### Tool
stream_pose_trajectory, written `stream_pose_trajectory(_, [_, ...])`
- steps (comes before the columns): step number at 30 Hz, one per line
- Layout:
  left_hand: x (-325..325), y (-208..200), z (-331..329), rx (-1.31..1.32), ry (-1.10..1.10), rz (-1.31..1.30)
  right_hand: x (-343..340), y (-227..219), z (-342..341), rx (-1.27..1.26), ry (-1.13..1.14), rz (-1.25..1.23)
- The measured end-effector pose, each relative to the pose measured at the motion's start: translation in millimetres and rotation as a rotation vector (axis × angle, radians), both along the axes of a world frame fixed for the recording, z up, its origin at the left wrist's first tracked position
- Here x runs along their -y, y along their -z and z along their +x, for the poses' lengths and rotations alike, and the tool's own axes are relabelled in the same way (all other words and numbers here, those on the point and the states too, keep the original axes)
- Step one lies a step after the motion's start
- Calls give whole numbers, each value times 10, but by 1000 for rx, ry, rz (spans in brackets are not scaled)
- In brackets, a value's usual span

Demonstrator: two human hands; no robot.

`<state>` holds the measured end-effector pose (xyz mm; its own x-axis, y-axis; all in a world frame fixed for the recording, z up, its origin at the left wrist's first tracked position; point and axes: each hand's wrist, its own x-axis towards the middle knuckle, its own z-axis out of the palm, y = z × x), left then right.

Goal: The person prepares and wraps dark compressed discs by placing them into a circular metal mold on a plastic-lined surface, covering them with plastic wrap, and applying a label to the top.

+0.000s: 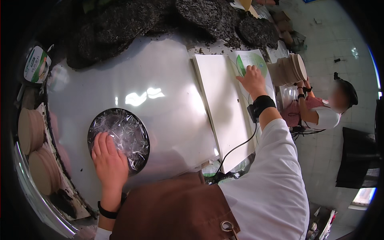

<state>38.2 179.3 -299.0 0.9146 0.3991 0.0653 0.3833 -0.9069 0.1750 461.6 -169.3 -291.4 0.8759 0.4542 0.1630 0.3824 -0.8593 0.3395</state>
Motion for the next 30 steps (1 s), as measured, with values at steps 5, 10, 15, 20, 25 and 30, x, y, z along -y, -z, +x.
stream_pose_trajectory(5, [-40, 18, -20, 40, 11, -26, 1730, -581, 884, -439, 418, 1373])
stream_pose_trajectory(10, [-43, 48, -43, 73, 3, -10, 1230, -1632, 227, -140, -174, 1682])
stream_pose_trajectory(15, [-87, 107, -114, 168, 5, -9, -1605, -701, -2322, -370, -962, 1010])
stream_pose_trajectory(20, [-45, 29, -115, 216, -176, -576, -2093, -31, -3193, -526, -1218, 383])
stream_pose_trajectory(25, [-60, 7, -156, 337, -152, -493, -2417, -108, -3143, -871, -1050, 524])
stream_pose_trajectory(30, [-244, -293, -493, 139, 126, -353, -2665, 157, -3004, -787, -918, 494])
